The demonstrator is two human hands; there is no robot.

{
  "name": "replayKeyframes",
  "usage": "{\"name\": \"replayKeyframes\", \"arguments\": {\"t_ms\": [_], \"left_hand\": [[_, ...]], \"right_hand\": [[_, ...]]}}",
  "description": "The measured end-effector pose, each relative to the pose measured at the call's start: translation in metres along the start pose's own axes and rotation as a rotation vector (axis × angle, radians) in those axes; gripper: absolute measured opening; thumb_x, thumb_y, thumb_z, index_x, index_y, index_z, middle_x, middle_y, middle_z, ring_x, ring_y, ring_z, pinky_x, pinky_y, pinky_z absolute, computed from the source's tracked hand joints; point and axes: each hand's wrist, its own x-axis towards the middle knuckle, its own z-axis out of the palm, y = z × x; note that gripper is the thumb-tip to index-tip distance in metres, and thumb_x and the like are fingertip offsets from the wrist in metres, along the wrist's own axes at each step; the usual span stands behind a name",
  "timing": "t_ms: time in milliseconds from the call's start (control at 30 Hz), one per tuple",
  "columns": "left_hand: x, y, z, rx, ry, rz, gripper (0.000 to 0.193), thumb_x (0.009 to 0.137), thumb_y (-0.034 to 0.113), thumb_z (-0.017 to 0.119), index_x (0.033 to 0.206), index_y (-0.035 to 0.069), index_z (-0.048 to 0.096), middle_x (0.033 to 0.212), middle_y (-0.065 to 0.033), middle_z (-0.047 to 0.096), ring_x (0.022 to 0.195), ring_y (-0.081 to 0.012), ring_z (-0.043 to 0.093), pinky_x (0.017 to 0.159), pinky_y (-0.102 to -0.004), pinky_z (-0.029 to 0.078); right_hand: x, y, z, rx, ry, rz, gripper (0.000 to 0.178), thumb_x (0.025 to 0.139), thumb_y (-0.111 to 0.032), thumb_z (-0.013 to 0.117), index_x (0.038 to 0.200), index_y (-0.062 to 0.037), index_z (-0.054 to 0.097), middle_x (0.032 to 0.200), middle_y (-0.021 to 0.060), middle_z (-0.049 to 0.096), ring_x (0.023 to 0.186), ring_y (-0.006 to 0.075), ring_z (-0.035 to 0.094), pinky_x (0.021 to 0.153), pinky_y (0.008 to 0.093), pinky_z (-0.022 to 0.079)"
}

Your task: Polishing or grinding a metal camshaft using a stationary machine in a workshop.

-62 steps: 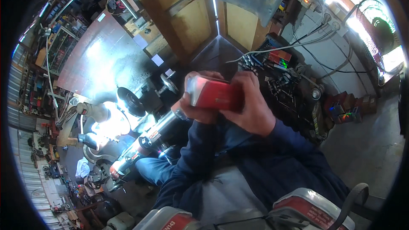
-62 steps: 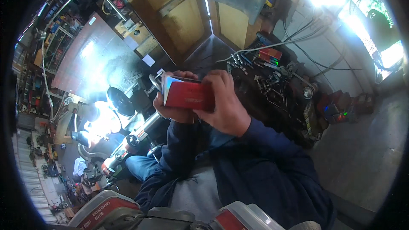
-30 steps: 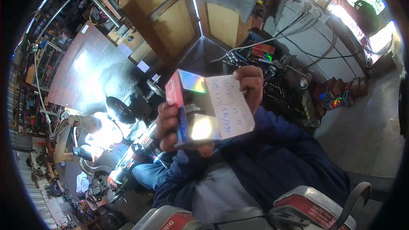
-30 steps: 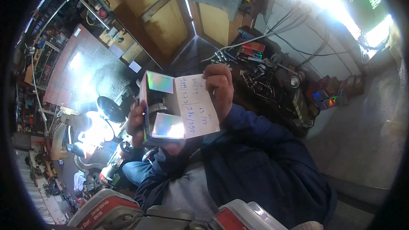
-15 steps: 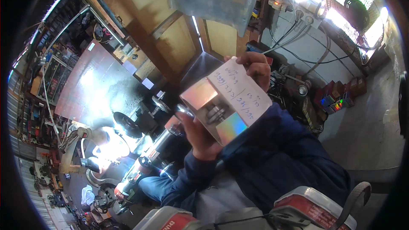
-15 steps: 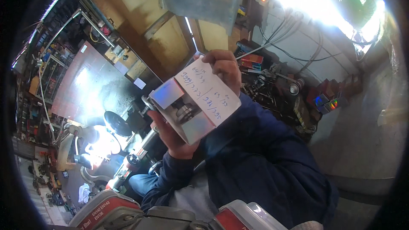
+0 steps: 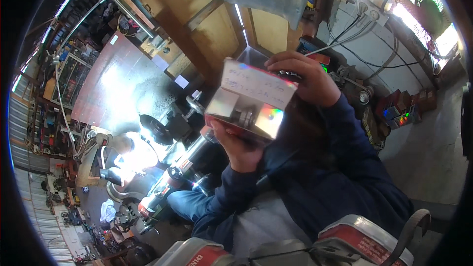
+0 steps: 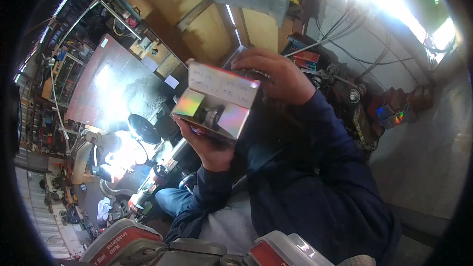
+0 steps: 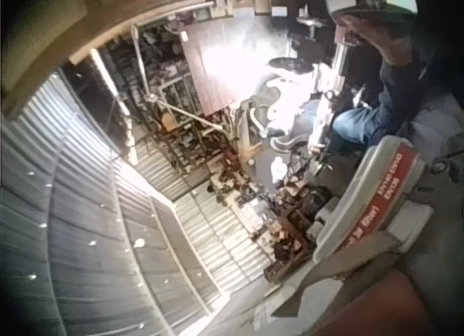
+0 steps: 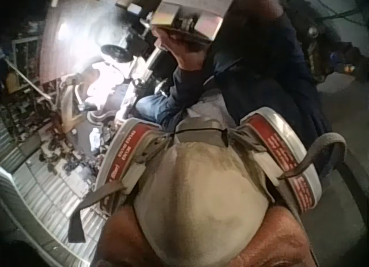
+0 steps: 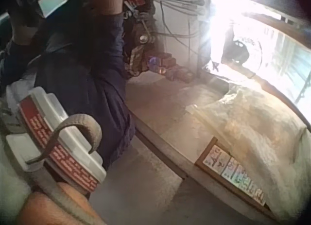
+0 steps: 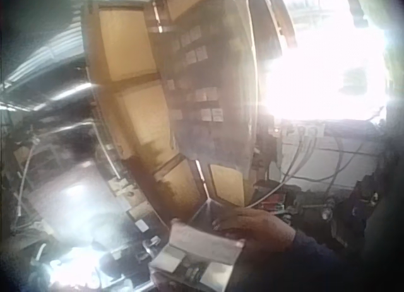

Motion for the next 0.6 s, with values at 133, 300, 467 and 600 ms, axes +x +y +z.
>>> {"name": "replayKeyframes", "arguments": {"t_ms": [133, 300, 467, 600], "left_hand": [[0.001, -0.004, 0.020, 0.446, 0.249, 0.282, 0.071, 0.092, 0.064, 0.054, 0.140, 0.012, 0.044, 0.132, -0.0065, 0.055, 0.122, -0.0264, 0.053, 0.105, -0.0446, 0.042], [0.003, -0.001, 0.008, 0.430, 0.238, 0.318, 0.068, 0.094, 0.060, 0.053, 0.141, 0.011, 0.042, 0.134, -0.0083, 0.053, 0.122, -0.0271, 0.053, 0.105, -0.0446, 0.043], [0.002, -0.004, 0.009, 0.451, 0.236, 0.343, 0.071, 0.094, 0.061, 0.053, 0.142, 0.011, 0.039, 0.136, -0.0086, 0.052, 0.124, -0.0271, 0.052, 0.106, -0.0446, 0.042], [-0.001, -0.008, 0.016, 0.567, 0.262, 0.425, 0.071, 0.095, 0.067, 0.043, 0.142, 0.013, 0.041, 0.136, -0.0092, 0.050, 0.125, -0.0276, 0.050, 0.106, -0.0444, 0.040]], "right_hand": [[0.001, -0.018, -0.006, -0.010, 0.075, 0.107, 0.039, 0.076, 0.013, 0.056, 0.113, -0.0004, 0.063, 0.116, 0.0145, 0.062, 0.096, 0.0250, 0.065, 0.086, 0.0339, 0.052], [-0.009, -0.024, 0.002, 0.029, 0.105, 0.023, 0.042, 0.076, 0.010, 0.056, 0.115, -0.0020, 0.063, 0.112, 0.0139, 0.063, 0.089, 0.0230, 0.064, 0.079, 0.0313, 0.052], [-0.007, -0.029, 0.017, 0.138, 0.127, 0.188, 0.048, 0.077, 0.009, 0.058, 0.124, -0.0023, 0.061, 0.107, 0.0126, 0.061, 0.090, 0.0227, 0.062, 0.075, 0.0311, 0.051], [-0.007, -0.029, 0.021, 0.159, 0.145, 0.238, 0.051, 0.078, 0.008, 0.058, 0.128, -0.0021, 0.058, 0.109, 0.0123, 0.060, 0.090, 0.0227, 0.061, 0.075, 0.0307, 0.050]]}}
